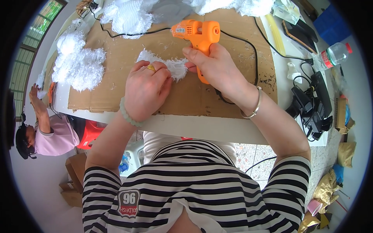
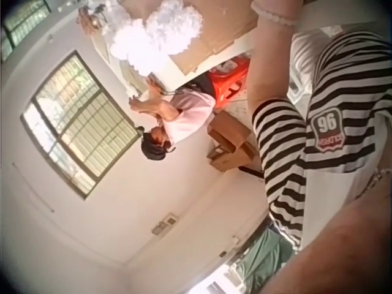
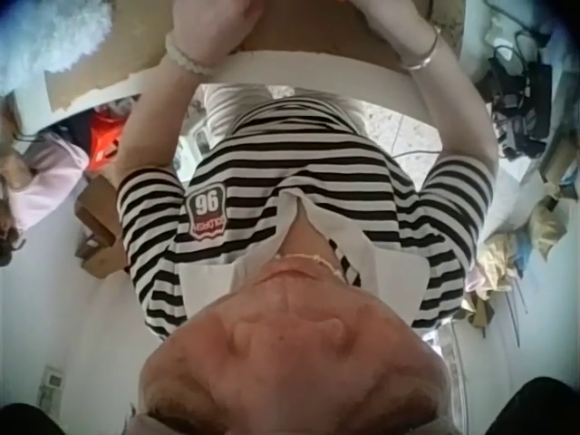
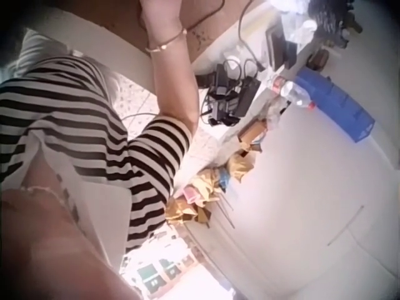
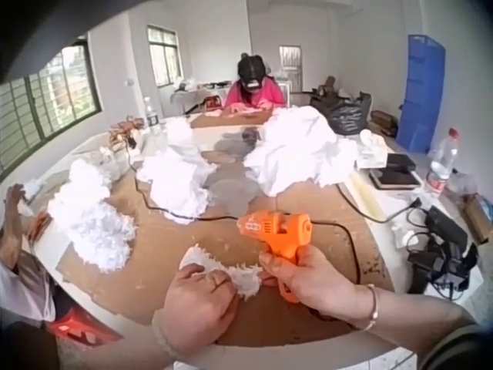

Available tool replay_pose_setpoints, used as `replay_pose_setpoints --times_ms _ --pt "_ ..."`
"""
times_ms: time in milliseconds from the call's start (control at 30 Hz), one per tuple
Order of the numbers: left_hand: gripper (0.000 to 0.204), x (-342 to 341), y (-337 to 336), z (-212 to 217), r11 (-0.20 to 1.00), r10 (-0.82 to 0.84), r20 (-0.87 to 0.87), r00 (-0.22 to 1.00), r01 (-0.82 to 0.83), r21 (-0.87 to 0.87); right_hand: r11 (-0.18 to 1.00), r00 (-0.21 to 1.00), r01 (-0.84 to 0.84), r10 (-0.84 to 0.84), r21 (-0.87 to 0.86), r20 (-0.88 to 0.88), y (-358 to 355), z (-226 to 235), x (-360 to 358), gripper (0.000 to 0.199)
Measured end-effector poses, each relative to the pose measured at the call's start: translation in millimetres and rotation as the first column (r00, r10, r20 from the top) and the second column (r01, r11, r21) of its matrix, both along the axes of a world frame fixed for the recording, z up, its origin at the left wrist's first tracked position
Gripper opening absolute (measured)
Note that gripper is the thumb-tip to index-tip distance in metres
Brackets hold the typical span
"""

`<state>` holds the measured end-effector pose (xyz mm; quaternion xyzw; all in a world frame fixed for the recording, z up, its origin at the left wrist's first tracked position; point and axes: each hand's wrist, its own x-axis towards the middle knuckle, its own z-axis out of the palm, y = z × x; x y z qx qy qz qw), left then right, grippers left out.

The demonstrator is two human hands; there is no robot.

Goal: Assembling soft toys by gluing synthetic stuffing onto cloth cutouts using a hot glue gun.

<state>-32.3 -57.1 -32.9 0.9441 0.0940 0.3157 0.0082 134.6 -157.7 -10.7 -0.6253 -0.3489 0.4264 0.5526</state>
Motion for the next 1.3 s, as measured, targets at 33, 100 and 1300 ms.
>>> replay_pose_setpoints --times_ms 33,100,1300 --pt "0.006 0 0 1 1.0 -0.004 -0.005 1.0 0.004 0.003 1.0 1.0 -0.002 0.002 0.0 0.001 1 -1 0 0.034" --pt "0.006 -1 -1 2 1.0 -0.007 -0.01 1.0 0.007 0.006 0.999 0.999 -0.039 0.04 0.026 -0.027 3 -4 -2 0.033" --pt "0.04 -21 -4 19 1.0 0.007 -0.139 0.99 -0.009 -0.02 0.987 0.993 -0.089 0.077 0.132 0.088 2 -2 16 0.03"
